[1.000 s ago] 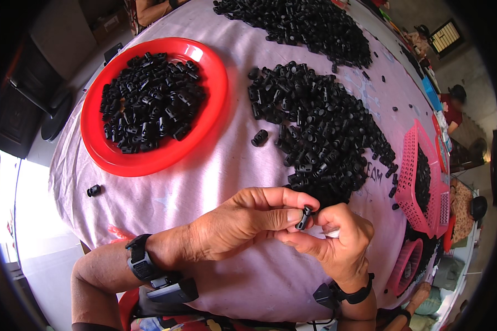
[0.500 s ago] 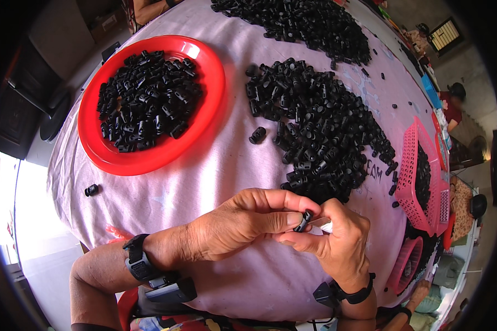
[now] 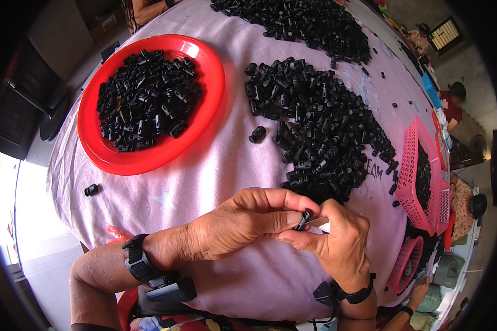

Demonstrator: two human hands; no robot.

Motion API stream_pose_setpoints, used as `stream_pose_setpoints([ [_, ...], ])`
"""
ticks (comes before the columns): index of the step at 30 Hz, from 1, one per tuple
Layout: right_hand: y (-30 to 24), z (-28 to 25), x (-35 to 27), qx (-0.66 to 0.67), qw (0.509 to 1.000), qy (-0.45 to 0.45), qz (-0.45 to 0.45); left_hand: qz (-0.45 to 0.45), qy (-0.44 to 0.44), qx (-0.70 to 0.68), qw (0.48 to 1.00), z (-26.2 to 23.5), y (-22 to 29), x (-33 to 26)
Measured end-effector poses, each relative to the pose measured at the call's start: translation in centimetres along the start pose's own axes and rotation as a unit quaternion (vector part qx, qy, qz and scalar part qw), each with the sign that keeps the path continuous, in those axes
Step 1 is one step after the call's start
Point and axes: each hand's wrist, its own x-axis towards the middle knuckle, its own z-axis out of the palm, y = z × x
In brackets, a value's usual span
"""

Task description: Assembling small black plastic components by hand at a shared table.

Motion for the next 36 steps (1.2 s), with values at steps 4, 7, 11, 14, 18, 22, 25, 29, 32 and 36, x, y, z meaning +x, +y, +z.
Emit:
stream_pose_setpoints([
  [4, 0.01, 0.00, 0.02, -0.003, 1.000, -0.001, 0.000, 0.008, -0.007, 0.001, 1.000, -0.18, -0.16, 0.08],
  [7, 0.11, 0.04, -0.06, -0.014, 1.000, -0.004, -0.005, 0.008, -0.007, 0.006, 1.000, -0.28, -0.24, 0.10],
  [11, 0.08, 0.08, -0.01, -0.024, 1.000, -0.004, -0.011, 0.008, 0.001, 0.016, 1.000, -0.23, -0.19, 0.06],
  [14, 0.09, 0.19, -0.06, 0.009, 1.000, 0.020, -0.005, 0.004, 0.000, 0.003, 1.000, -0.24, -0.30, 0.10],
  [18, 0.00, 0.03, -0.01, -0.007, 1.000, 0.007, -0.001, 0.008, 0.003, 0.003, 1.000, -0.19, -0.28, 0.12],
  [22, -0.10, -0.06, -0.20, -0.019, 1.000, -0.008, 0.021, 0.009, 0.000, 0.008, 1.000, -0.23, -0.30, 0.14],
  [25, 0.01, 0.09, -0.39, -0.030, 0.999, -0.020, 0.038, 0.011, 0.000, 0.016, 1.000, -0.28, -0.27, 0.12],
  [29, -0.07, 0.13, -0.38, -0.038, 0.998, -0.022, 0.035, 0.010, 0.000, 0.006, 1.000, -0.27, -0.31, 0.14],
  [32, -0.05, 0.00, -0.39, -0.021, 0.999, -0.013, 0.042, 0.007, -0.001, -0.003, 1.000, -0.22, -0.31, 0.13],
  [36, 0.08, 0.07, -0.19, -0.017, 1.000, 0.012, -0.002, 0.007, -0.003, 0.007, 1.000, -0.22, -0.27, 0.17],
])
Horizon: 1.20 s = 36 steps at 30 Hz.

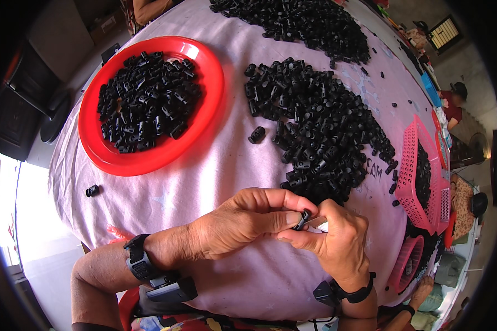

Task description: Assembling small black plastic components by hand at a shared table.

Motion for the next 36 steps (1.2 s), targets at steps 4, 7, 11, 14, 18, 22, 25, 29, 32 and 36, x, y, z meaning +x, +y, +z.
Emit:
stream_pose_setpoints([
  [4, -0.2, -0.2, -0.1, -0.012, 0.998, -0.044, 0.046, 0.001, 0.008, 0.013, 1.000, 0.0, 0.0, 0.0],
  [7, -0.2, 0.0, -0.2, -0.020, 0.998, -0.046, 0.043, 0.006, 0.010, 0.011, 1.000, 0.0, 0.0, -0.1],
  [11, 0.2, 0.3, -0.1, 0.002, 1.000, -0.004, 0.004, 0.002, 0.004, -0.003, 1.000, 0.0, 0.0, 0.0],
  [14, 0.1, 0.2, 0.0, 0.004, 1.000, 0.001, 0.003, 0.003, 0.011, -0.007, 1.000, 0.0, -0.1, -0.1],
  [18, 0.0, 0.1, 0.0, -0.005, 1.000, -0.012, 0.006, 0.005, 0.011, 0.002, 1.000, 0.0, -0.1, 0.0],
  [22, -0.4, 0.0, -0.1, -0.021, 0.998, -0.045, 0.042, 0.010, 0.015, 0.007, 1.000, 0.3, 0.2, 0.0],
  [25, -0.4, 0.0, -0.1, -0.008, 1.000, -0.009, 0.014, 0.002, 0.024, -0.022, 0.999, 0.2, 0.1, -0.1],
  [29, -1.1, -0.1, 0.1, 0.025, 0.996, 0.083, -0.034, -0.007, 0.039, -0.055, 0.998, 0.2, 0.1, -0.1],
  [32, -1.4, 0.1, 0.2, 0.016, 0.991, 0.120, -0.065, -0.003, 0.047, -0.090, 0.995, 0.3, 0.2, 0.0],
  [36, -0.3, 0.5, -0.1, -0.022, 0.983, 0.117, -0.139, -0.009, 0.059, -0.086, 0.995, 0.3, 0.2, -0.2],
])
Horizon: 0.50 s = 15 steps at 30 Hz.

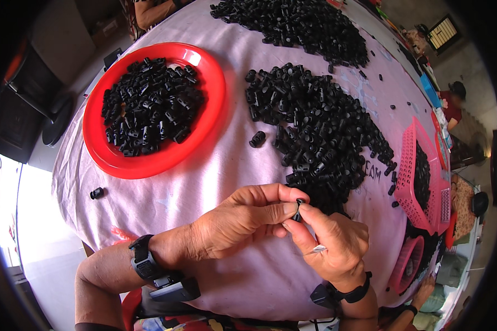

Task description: Assembling small black plastic components by hand at a shared table.

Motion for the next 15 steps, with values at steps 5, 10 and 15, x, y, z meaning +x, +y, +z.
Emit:
stream_pose_setpoints([
  [5, -0.3, 0.0, 0.3, -0.020, 0.998, 0.018, -0.050, -0.008, 0.006, 0.012, 1.000, 0.3, 0.1, 0.1],
  [10, -0.3, -0.6, -0.2, -0.047, 0.994, -0.039, -0.087, 0.014, 0.009, 0.024, 1.000, 0.0, -0.4, 0.3],
  [15, -0.2, 0.3, 0.0, 0.034, 0.999, 0.033, -0.004, 0.008, 0.007, -0.008, 1.000, 0.3, -0.1, 0.0],
])
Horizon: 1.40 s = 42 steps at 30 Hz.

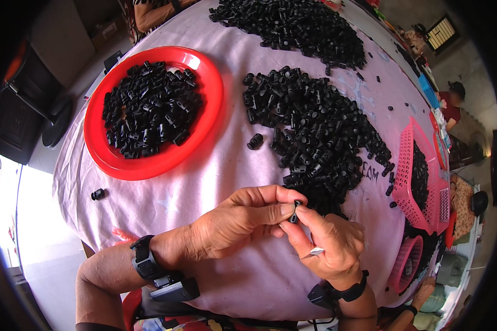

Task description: Assembling small black plastic components by hand at a shared table.

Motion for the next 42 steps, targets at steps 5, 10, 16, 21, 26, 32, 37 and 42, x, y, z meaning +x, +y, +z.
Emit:
stream_pose_setpoints([
  [5, -0.2, -0.6, 0.1, -0.049, 0.998, -0.025, -0.043, 0.001, -0.013, 0.019, 1.000, -0.3, 0.1, 0.1],
  [10, -0.1, -0.7, -0.6, -0.072, 0.994, -0.042, -0.076, 0.004, -0.029, 0.022, 0.999, -0.4, -0.3, 0.2],
  [16, 0.1, 0.0, -0.2, -0.023, 0.999, 0.013, -0.022, -0.002, -0.041, -0.008, 0.999, -0.2, 0.0, 0.0],
  [21, 0.1, -0.5, -0.4, -0.077, 0.995, -0.018, -0.065, 0.000, -0.034, 0.003, 0.999, -0.5, -0.2, 0.2],
  [26, 0.2, -0.8, -0.5, -0.083, 0.991, -0.027, -0.103, 0.006, -0.015, 0.002, 1.000, -0.2, -0.2, 0.2],
  [32, -0.1, -0.2, -0.2, -0.032, 0.998, 0.017, -0.055, 0.023, -0.043, 0.029, 0.998, -0.3, 0.0, -0.1],
  [37, -0.2, -1.3, 0.4, 0.008, 0.999, 0.042, -0.004, 0.051, -0.042, 0.070, 0.995, 0.0, -0.2, 0.1],
  [42, 0.2, -1.9, 0.5, 0.009, 0.995, 0.071, 0.068, 0.111, -0.002, 0.136, 0.984, 0.9, 0.7, -1.1],
])
